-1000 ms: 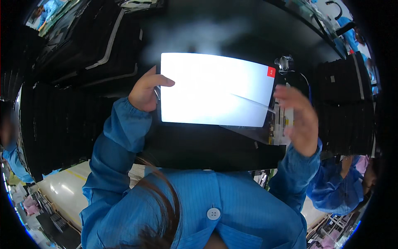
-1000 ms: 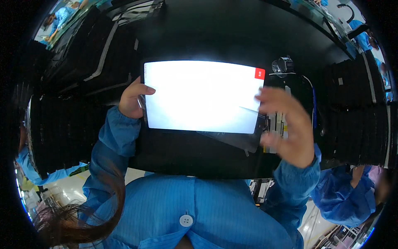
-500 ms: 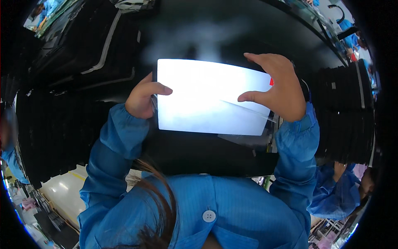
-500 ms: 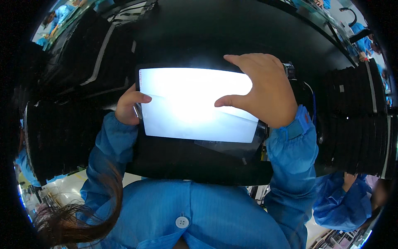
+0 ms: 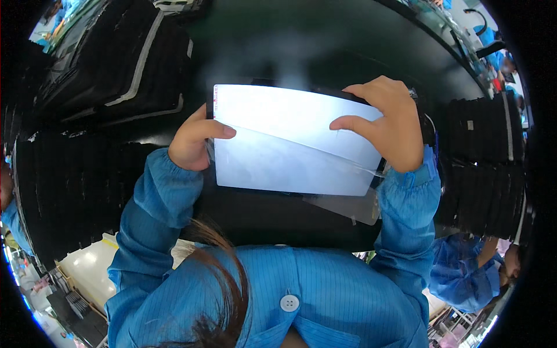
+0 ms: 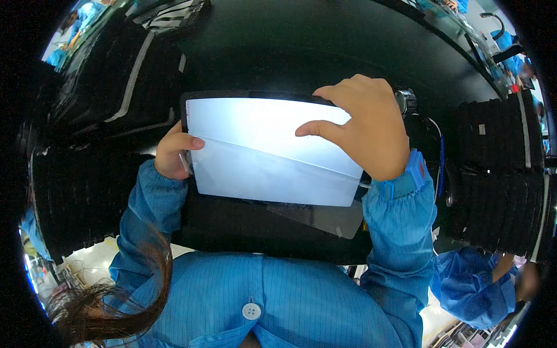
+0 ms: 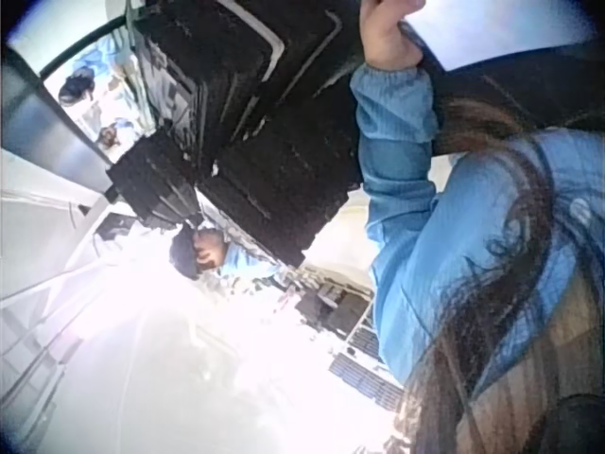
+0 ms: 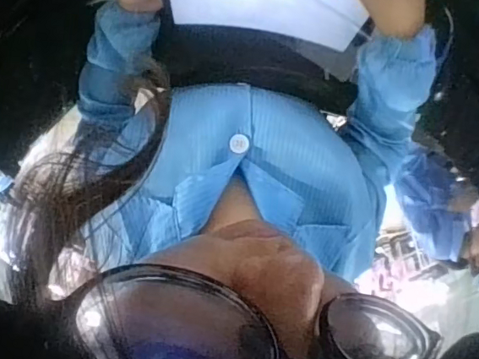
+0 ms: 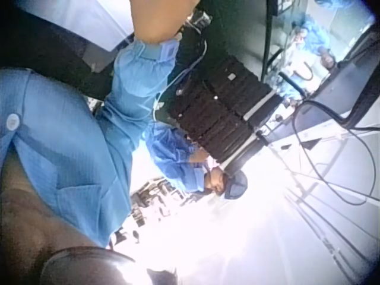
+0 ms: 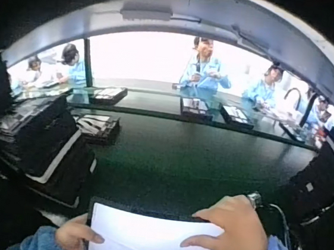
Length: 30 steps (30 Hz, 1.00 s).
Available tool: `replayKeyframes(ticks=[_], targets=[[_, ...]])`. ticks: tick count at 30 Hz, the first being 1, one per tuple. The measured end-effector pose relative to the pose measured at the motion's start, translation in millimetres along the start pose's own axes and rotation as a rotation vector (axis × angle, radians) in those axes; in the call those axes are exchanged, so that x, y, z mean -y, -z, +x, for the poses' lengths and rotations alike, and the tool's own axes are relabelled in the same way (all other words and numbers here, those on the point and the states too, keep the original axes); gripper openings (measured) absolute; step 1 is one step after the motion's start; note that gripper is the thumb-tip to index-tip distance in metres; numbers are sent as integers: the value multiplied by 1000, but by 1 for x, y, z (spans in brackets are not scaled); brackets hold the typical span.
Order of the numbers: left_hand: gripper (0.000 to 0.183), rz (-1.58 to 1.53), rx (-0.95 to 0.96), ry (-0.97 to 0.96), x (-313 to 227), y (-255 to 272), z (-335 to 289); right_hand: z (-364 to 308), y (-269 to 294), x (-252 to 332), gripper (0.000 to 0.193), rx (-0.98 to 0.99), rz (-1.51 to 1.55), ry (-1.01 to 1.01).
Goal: Connecting components and performing screen functionality tests on tablet devices on an assembly line.
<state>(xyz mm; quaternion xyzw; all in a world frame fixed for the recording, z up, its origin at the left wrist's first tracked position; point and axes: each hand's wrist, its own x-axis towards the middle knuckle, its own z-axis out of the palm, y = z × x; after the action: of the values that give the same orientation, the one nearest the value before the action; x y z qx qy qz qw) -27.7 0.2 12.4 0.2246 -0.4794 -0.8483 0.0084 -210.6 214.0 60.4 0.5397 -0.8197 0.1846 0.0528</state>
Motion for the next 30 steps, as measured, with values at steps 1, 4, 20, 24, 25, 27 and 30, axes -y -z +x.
replayKeyframes(ticks=[1,4,20,24,25,27,30], targets=[[60,3,-10,5,0,-1,0,0,-1,-1,43,2,1,-2],[61,11,-31,1,2,3,0,3,-4,-5,26,-98,22,94],[65,-12,-32,-9,4,4,2,-3,16,-10,42,48,37,108],[64,-2,-2,-16,4,5,1,-1,13,-16,39,51,52,122],[63,5,-10,-21,4,5,1,-1,12,-17,39,50,51,119],[62,1,-2,-25,4,5,2,1,9,-18,26,-26,56,148],[60,-24,-4,-28,4,4,1,3,5,-19,18,-98,61,166]])
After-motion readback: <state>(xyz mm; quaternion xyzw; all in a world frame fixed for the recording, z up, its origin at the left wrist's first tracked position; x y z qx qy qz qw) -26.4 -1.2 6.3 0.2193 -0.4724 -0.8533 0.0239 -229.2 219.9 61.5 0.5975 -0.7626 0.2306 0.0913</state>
